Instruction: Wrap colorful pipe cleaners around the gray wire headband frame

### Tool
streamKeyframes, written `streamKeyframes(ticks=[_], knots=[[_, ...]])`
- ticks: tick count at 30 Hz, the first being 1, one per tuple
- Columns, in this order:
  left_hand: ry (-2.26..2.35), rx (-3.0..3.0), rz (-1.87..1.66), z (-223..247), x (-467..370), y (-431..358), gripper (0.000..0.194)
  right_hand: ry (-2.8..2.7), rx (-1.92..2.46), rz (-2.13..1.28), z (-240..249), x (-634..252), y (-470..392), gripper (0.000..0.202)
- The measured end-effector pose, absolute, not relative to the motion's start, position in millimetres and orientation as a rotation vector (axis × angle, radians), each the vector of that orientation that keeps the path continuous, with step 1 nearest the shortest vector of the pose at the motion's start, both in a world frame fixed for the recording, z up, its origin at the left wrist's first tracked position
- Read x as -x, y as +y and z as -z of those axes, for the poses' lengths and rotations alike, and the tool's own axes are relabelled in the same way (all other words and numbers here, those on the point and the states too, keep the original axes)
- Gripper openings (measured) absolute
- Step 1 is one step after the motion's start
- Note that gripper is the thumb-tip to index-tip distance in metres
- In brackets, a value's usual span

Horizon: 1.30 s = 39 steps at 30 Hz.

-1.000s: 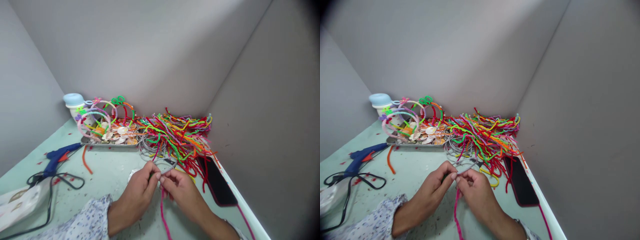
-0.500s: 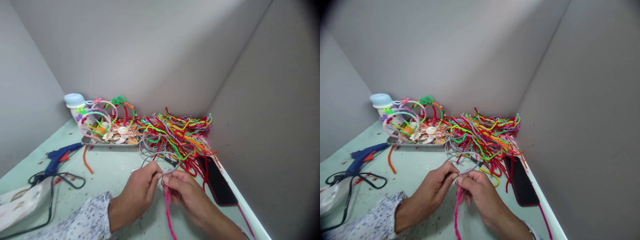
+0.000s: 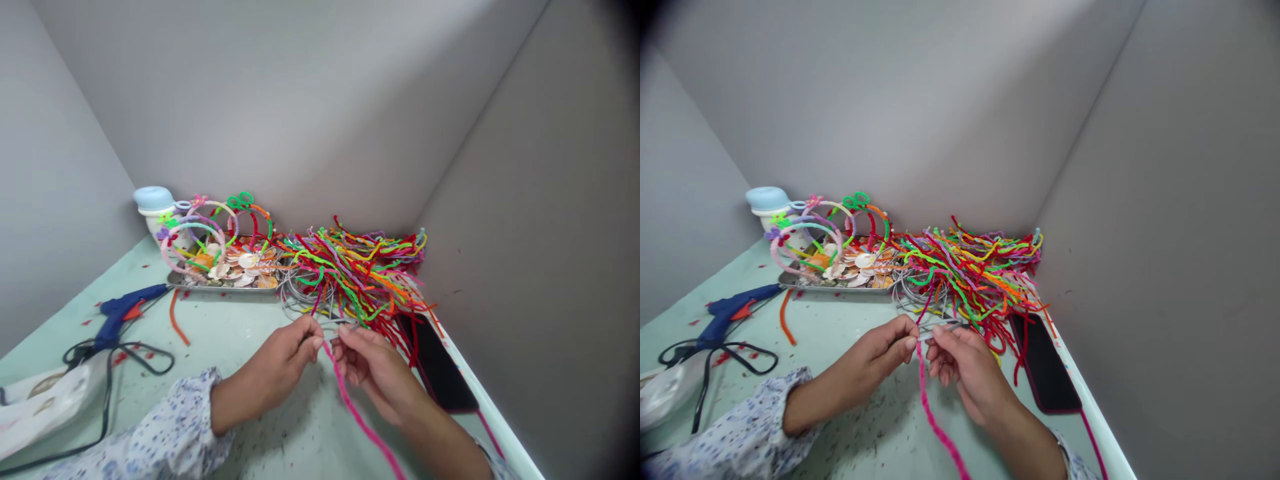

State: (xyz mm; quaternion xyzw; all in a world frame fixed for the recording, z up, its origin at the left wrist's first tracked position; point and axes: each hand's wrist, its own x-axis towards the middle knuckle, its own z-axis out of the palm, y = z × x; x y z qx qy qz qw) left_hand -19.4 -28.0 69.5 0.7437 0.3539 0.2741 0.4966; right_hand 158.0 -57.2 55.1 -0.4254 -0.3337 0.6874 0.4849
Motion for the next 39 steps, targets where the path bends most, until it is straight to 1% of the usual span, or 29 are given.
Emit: streamKeyframes(ticks=[6, 11, 15, 16, 17, 18, 21, 22, 24, 26, 29, 32, 39], knots=[[0.733, -1.521, -0.598, -59, 18, -25, 0.026, -0.789, 1.037, -1.645, -51, -156, -55, 0.03], [0.76, -1.404, -0.564, -53, 16, -21, 0.024, -0.857, 1.046, -1.641, -46, -156, -55, 0.028], [0.748, -1.408, -0.585, -49, 18, -19, 0.024, -1.102, 1.221, -1.579, -50, -160, -56, 0.034], [0.758, -1.411, -0.593, -48, 19, -18, 0.025, -1.245, 1.291, -1.53, -54, -161, -56, 0.037], [0.776, -1.416, -0.601, -48, 19, -18, 0.025, -1.413, 1.337, -1.398, -57, -163, -57, 0.037], [0.794, -1.424, -0.606, -48, 20, -17, 0.025, -1.556, 1.377, -1.189, -61, -164, -59, 0.036], [0.824, -1.462, -0.613, -51, 20, -17, 0.026, -1.827, 1.336, -0.511, -67, -168, -61, 0.016], [0.824, -1.473, -0.613, -52, 20, -17, 0.026, -1.877, 1.278, -0.343, -67, -168, -61, 0.01], [0.823, -1.484, -0.619, -54, 19, -18, 0.025, -1.958, 1.155, -0.142, -64, -170, -61, 0.01], [0.824, -1.48, -0.629, -57, 18, -20, 0.021, -2.048, 1.087, -0.081, -59, -170, -60, 0.015], [0.826, -1.469, -0.63, -61, 17, -22, 0.015, -2.148, 1.064, -0.082, -53, -170, -59, 0.02], [0.859, -1.501, -0.619, -64, 17, -23, 0.014, -2.154, 1.072, -0.082, -50, -170, -59, 0.02], [0.961, -1.754, -0.623, -65, 17, -28, 0.017, -2.162, 1.069, -0.043, -50, -171, -59, 0.017]])
